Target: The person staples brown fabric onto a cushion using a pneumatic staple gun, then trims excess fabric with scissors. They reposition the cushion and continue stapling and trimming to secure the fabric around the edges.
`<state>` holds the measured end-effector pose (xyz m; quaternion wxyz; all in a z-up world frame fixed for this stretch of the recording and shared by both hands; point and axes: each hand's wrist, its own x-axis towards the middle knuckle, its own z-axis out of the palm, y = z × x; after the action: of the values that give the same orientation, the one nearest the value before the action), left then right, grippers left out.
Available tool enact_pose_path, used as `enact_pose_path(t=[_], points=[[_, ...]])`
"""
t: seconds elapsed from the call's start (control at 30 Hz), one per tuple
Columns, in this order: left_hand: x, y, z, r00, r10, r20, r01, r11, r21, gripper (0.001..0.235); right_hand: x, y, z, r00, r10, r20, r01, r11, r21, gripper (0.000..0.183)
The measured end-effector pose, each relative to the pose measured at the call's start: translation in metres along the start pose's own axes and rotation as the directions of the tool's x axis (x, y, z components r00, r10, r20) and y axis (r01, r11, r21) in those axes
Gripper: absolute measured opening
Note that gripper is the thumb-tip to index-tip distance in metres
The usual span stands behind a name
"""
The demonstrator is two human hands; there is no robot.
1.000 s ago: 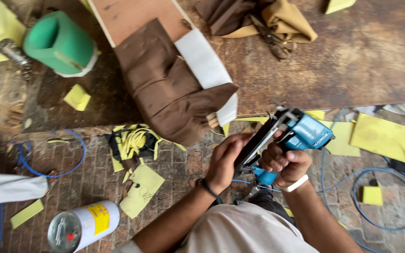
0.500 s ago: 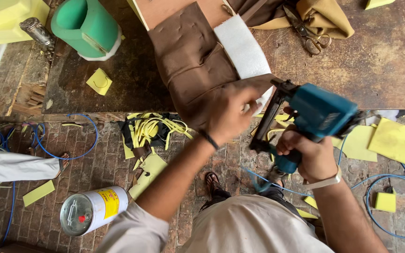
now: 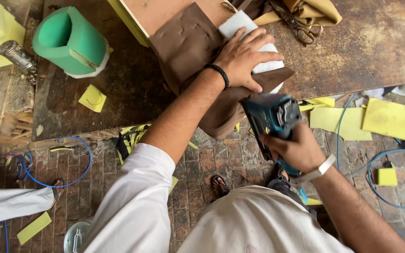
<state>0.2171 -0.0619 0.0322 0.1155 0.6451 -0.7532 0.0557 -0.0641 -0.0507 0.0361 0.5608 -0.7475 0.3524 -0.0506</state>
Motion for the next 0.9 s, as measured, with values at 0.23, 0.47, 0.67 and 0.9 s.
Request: enact_pose_path(t=[0.23,0.47,0.67,0.9], points=[[0.003,-0.001,0.002,0.997,0.027,-0.072,-0.03,0.999,-0.043,0.095,0.023,-0.013,0.003,1.0,0.026,-0.004,-0.026,0.979,-0.202,0.014],[0.005,0.0,-0.002,0.999,-0.038,-0.018,0.037,0.999,-0.038,0.098,0.024,0.005,0.01,1.0,0.006,-0.009,-0.005,0.998,0.06,0.022],[0.005,0.008,-0.004,0.999,-0.051,-0.007,0.05,0.996,-0.07,0.099,0.008,0.016,-0.003,0.999,-0.021,0.026,0.017,0.988,0.155,0.03],[0.001,0.009,-0.008,0.998,-0.065,0.007,0.065,0.995,-0.072,0.099,0.026,0.006,-0.001,0.998,0.054,0.044,-0.047,0.987,-0.155,0.019]])
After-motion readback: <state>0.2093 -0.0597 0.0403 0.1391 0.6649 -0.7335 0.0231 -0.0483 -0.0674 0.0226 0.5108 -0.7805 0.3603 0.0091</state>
